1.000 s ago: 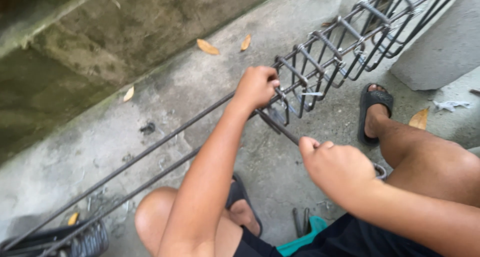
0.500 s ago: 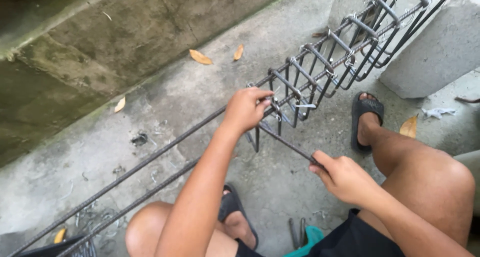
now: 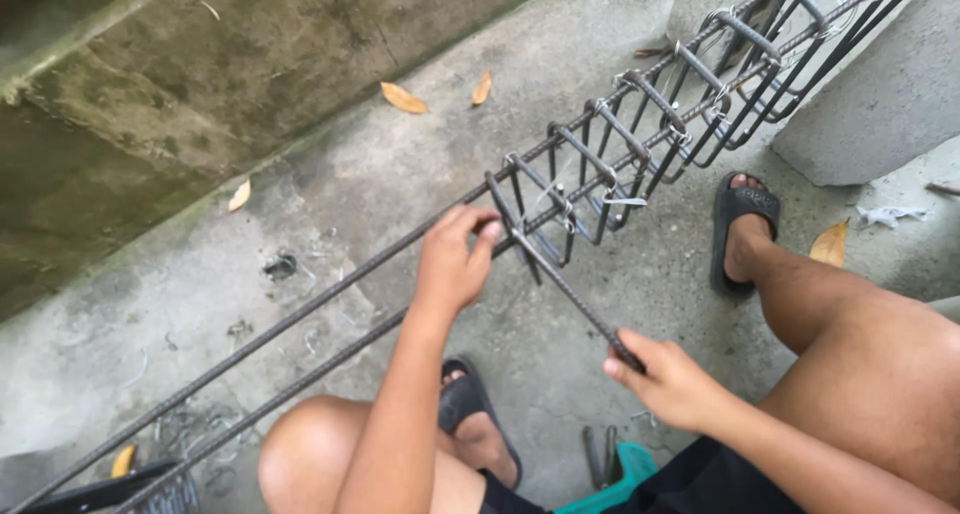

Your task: Tying steel rebar together using wire and a manual twisting tool

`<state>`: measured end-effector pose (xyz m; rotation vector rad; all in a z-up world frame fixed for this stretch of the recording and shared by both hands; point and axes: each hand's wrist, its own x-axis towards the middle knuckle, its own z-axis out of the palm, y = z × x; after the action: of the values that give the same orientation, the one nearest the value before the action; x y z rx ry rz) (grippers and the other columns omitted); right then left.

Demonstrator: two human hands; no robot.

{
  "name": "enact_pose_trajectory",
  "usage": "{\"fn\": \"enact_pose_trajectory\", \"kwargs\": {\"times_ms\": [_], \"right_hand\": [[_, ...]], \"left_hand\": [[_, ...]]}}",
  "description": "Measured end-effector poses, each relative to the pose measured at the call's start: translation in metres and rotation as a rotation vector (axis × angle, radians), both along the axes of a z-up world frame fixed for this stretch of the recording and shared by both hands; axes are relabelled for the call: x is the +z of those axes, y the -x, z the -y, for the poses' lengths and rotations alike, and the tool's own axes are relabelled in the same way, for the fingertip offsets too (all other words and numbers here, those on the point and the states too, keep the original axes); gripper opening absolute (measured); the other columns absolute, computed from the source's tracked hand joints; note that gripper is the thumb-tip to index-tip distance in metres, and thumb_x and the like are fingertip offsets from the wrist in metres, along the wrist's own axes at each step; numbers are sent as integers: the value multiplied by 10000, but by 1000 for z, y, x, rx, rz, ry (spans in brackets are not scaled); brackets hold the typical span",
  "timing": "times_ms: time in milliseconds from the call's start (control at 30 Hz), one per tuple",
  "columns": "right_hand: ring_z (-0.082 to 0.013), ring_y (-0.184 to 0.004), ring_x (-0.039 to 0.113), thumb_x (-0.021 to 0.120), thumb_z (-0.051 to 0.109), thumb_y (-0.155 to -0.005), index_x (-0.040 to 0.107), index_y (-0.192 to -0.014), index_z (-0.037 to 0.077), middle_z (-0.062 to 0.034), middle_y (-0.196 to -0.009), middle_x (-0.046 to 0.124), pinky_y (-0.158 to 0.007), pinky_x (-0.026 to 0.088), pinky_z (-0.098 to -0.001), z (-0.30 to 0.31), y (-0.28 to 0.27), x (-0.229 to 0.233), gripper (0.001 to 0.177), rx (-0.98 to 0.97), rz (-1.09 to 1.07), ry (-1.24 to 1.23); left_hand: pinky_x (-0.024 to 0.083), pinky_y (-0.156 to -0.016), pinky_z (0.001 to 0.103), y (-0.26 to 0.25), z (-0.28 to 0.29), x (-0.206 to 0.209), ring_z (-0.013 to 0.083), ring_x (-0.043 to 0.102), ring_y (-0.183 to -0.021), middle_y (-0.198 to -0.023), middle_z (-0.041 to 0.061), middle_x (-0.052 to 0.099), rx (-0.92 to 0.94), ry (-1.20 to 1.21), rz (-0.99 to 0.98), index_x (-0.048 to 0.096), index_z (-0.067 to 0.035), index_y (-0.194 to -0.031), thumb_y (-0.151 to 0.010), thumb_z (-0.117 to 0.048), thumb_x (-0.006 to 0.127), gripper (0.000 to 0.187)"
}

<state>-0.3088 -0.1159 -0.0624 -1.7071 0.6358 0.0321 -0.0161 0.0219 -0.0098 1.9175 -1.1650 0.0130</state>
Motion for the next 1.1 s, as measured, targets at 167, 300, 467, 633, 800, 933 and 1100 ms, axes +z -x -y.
{"fn": "enact_pose_trajectory", "kwargs": {"times_ms": [167,300,467,633,800,933,1100], "right_hand": [[-191,-577,687,675,161,-872,669,-949,143,-6,-675,756,-599,551,-336,-6,-7,11,79,42,-229,365],[-163,-648,683,690,119,-885,726,-1020,105,-18,-794,796,-639,539,-306,4,-7,12,141,-36,-284,337],[-270,-780,773,734,243,-882,746,-905,176,-76,-712,802,-742,586,-415,9,-5,-5,71,-17,-265,382],[-339,-677,743,626,318,-966,691,-802,135,-120,-631,758,-683,567,-452,2,-6,16,255,21,-210,435],[-353,-692,760,603,299,-978,675,-845,156,-98,-635,766,-662,574,-463,3,-3,20,208,90,-162,595],[-363,-730,754,673,243,-940,690,-989,146,-114,-660,747,-651,574,-478,5,-2,12,109,47,-28,691],[-412,-707,715,700,216,-932,694,-986,128,-168,-653,693,-604,533,-490,16,3,19,103,-3,85,698]], "left_hand": [[537,-725,322,15,-3,2,236,708,-796,-965,68,779,13,26,-187,714,-72,-1095,-903,-129,622,220],[563,-781,331,19,-7,5,244,739,-852,-973,87,778,-2,81,-214,705,-39,-1087,-855,-60,638,242],[557,-909,452,13,1,-13,340,694,-1003,-1026,89,706,-11,119,-11,729,-158,-1088,-937,-213,682,167],[524,-950,499,20,5,-1,383,618,-1155,-1178,130,649,34,75,126,745,-114,-1082,-962,-243,666,193],[457,-1040,516,15,4,-9,342,505,-1395,-1465,89,594,11,-100,251,749,-184,-1220,-999,-262,603,276],[457,-1049,516,15,1,-8,332,467,-1441,-1455,77,626,-34,-140,243,716,-189,-1288,-1004,-231,584,316],[453,-1057,528,11,0,-11,328,442,-1462,-1467,69,619,-51,-177,231,695,-196,-1330,-993,-248,595,356]]}}
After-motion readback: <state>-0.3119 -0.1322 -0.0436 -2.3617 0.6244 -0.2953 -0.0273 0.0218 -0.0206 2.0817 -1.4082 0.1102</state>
